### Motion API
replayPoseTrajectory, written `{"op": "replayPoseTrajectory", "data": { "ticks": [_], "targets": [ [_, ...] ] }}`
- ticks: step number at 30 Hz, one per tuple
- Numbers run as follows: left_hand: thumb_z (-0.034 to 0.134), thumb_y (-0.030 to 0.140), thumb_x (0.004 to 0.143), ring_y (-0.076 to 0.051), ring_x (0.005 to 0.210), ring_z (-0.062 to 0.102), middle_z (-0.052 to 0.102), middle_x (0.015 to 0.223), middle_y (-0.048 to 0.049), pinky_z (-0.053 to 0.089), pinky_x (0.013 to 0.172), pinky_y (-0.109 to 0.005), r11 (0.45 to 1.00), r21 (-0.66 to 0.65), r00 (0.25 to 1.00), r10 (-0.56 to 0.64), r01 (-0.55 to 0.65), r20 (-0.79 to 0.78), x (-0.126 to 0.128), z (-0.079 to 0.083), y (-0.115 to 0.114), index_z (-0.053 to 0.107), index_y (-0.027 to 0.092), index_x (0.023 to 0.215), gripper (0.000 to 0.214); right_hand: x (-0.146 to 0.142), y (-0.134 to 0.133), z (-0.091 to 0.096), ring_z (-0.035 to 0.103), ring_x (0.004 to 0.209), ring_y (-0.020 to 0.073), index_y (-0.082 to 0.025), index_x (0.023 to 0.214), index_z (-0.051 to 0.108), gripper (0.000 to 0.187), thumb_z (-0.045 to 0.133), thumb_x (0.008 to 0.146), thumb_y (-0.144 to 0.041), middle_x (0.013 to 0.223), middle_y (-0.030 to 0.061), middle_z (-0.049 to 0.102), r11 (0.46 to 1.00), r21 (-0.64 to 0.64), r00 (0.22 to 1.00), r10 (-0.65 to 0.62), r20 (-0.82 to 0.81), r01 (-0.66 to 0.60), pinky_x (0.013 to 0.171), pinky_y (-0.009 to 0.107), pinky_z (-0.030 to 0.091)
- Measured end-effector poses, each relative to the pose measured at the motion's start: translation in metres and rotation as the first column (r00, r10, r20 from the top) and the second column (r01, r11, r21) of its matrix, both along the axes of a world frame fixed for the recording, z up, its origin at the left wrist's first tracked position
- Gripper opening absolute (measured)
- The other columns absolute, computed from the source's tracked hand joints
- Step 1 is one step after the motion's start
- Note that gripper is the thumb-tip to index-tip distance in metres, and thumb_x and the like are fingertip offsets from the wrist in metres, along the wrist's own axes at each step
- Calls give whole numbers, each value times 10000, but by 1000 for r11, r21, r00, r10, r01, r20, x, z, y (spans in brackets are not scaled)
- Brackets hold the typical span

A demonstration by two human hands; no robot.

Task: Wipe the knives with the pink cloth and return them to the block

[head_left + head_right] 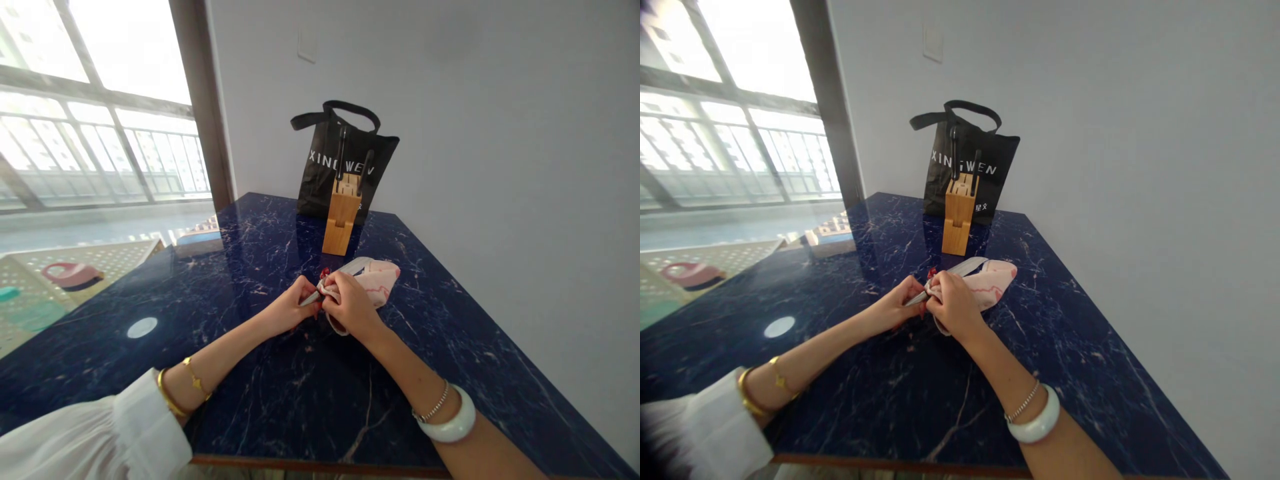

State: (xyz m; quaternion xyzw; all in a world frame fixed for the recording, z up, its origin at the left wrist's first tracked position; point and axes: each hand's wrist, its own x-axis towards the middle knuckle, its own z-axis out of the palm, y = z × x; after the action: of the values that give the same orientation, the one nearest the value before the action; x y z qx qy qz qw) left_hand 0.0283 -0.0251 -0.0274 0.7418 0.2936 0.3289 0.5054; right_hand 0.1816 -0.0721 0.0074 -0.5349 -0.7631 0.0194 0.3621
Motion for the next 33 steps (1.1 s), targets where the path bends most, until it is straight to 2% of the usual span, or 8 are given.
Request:
{"op": "replayPoseTrajectory", "data": {
  "ticks": [5,8,11,14,20,23,28,33],
  "targets": [
    [595,359,711,-10,288,340,574,596,57,222,290,-132,988,-153,999,19,-11,46,-1,12,-3,401,170,852,305,7,6,-4,480,835,185,-195,865,461,191,467,693,-113,862,35,541,995,64,997,-71,-29,73,746,304,384],
    [602,373,706,-11,258,328,612,628,15,190,259,-145,958,-284,989,69,-30,129,-3,20,-3,442,155,841,302,12,6,-3,488,835,194,-192,879,465,173,464,717,-130,862,45,545,983,125,991,-127,-52,133,752,318,387],
    [584,372,723,-11,279,351,632,689,-38,243,270,-160,919,-394,966,119,-20,228,-4,26,-3,523,120,790,268,13,4,0,496,856,199,-193,911,464,181,467,736,-148,887,50,550,970,177,984,-149,-102,166,771,327,390],
    [554,392,747,-25,322,400,621,710,-50,299,299,-167,890,-455,956,127,8,265,-5,26,-3,594,100,832,306,11,1,2,503,864,199,-195,934,466,186,465,752,-160,901,51,552,968,197,982,-131,-138,157,780,329,396],
    [569,398,746,-67,500,499,593,731,-30,395,420,-170,869,-492,954,108,45,278,-4,23,-4,623,144,971,344,4,-2,3,505,871,187,-195,958,464,185,468,775,-171,914,50,546,974,216,987,-35,-157,69,792,322,403],
    [565,390,758,-70,594,509,608,752,-18,401,512,-159,890,-454,948,101,50,302,0,24,-7,628,165,988,328,-1,-3,2,501,901,184,-201,990,457,212,458,782,-157,939,50,540,976,217,988,34,-153,0,819,329,398],
    [574,355,763,-109,722,545,644,775,-20,405,687,-205,912,-387,915,34,136,401,5,23,-11,633,160,993,308,-5,-5,3,493,925,183,-213,1015,457,243,441,786,-133,959,48,534,975,216,983,89,-158,-54,837,339,392],
    [565,330,776,-142,810,574,644,921,-52,413,774,-249,871,-435,863,25,229,504,4,27,-14,569,169,1107,368,-7,-7,4,489,906,181,-206,1032,460,264,427,786,-118,954,53,530,981,168,984,122,-130,-99,822,337,393]
  ]
}}
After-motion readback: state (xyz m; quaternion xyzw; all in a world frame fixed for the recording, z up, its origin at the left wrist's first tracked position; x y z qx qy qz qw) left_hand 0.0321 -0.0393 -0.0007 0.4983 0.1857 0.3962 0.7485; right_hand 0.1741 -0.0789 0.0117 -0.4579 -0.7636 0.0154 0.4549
